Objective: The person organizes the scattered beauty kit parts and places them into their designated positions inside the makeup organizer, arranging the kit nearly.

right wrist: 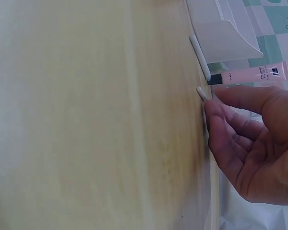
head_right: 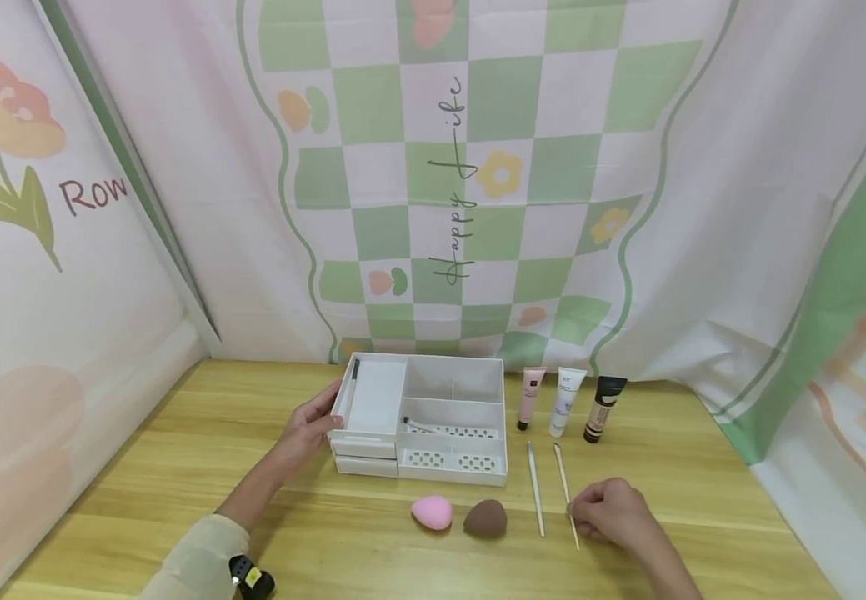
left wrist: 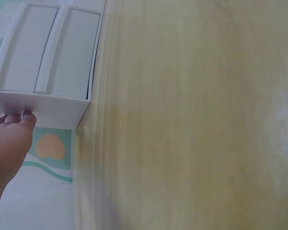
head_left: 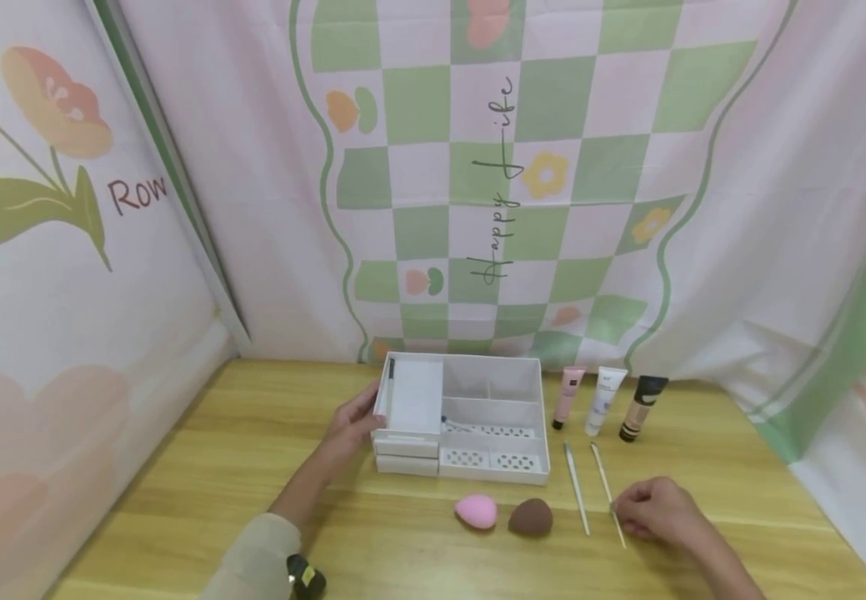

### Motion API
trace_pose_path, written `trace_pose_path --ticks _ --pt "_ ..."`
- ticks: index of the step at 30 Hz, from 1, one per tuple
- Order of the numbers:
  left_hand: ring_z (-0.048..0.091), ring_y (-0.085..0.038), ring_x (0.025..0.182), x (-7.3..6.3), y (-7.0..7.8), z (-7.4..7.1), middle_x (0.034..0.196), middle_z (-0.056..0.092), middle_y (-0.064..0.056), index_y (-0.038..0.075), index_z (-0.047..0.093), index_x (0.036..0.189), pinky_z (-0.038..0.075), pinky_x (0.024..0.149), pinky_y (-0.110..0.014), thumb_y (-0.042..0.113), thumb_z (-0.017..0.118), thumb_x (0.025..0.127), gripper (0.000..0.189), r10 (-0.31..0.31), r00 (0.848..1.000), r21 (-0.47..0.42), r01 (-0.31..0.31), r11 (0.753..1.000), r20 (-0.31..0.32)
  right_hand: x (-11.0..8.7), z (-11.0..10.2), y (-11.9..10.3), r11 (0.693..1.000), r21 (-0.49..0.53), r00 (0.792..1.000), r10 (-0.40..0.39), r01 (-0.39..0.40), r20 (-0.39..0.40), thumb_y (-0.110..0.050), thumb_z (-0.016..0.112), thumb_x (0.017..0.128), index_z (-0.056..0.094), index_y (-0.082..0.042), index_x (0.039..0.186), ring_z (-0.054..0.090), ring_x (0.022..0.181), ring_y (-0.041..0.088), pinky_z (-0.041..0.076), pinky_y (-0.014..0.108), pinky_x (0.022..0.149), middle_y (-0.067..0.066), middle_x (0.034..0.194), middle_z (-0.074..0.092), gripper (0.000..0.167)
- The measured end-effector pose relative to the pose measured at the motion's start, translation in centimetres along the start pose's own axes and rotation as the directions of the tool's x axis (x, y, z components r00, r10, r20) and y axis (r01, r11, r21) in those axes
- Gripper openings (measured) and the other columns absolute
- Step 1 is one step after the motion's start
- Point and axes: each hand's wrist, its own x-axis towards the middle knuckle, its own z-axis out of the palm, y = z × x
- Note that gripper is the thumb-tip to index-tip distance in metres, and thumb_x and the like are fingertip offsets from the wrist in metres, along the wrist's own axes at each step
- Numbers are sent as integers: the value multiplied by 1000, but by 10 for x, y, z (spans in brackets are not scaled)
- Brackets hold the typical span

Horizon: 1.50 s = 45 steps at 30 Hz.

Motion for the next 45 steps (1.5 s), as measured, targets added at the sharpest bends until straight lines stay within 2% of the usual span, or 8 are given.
trace_pose_path --ticks 10,22,30,35,45 --pt "16 -38 158 2 -3 -2 170 17 -19 -1 23 159 19 130 -47 2 54 95 72 4 999 -26 -3 1000 38 2 4 5 998 -38 999 46 -47 -16 -9 72 86 75 1 91 64 67 12 59 21 56 1 70 70 12" --pt "16 -37 159 2 -2 -3 170 18 -18 0 24 159 18 131 -46 1 55 94 72 8 1000 -28 -7 1000 20 1 9 -1 997 -56 996 52 -57 -75 -6 73 81 76 1 87 64 63 11 57 20 53 0 67 69 9" --pt "17 -38 158 -1 -3 -2 169 18 -20 -2 23 159 20 129 -46 0 54 94 72 10 1000 -45 -9 999 15 1 13 -5 981 -196 994 -3 -18 -111 -13 74 76 73 -6 76 56 56 13 46 20 49 0 60 64 7" --pt "17 -38 158 0 -3 -1 170 18 -19 -1 24 159 20 129 -46 -1 54 94 72 6 1000 -49 -5 999 13 2 16 -9 959 -281 992 -21 -16 -128 -20 76 75 66 -9 67 52 57 15 42 24 51 0 59 60 17" --pt "17 -39 158 1 -3 -2 170 16 -20 0 22 160 21 129 -47 0 53 95 72 12 999 -41 -10 999 41 -1 21 -11 937 -348 987 -38 -19 -158 -23 73 73 60 -11 61 51 53 14 41 25 49 1 58 59 21"
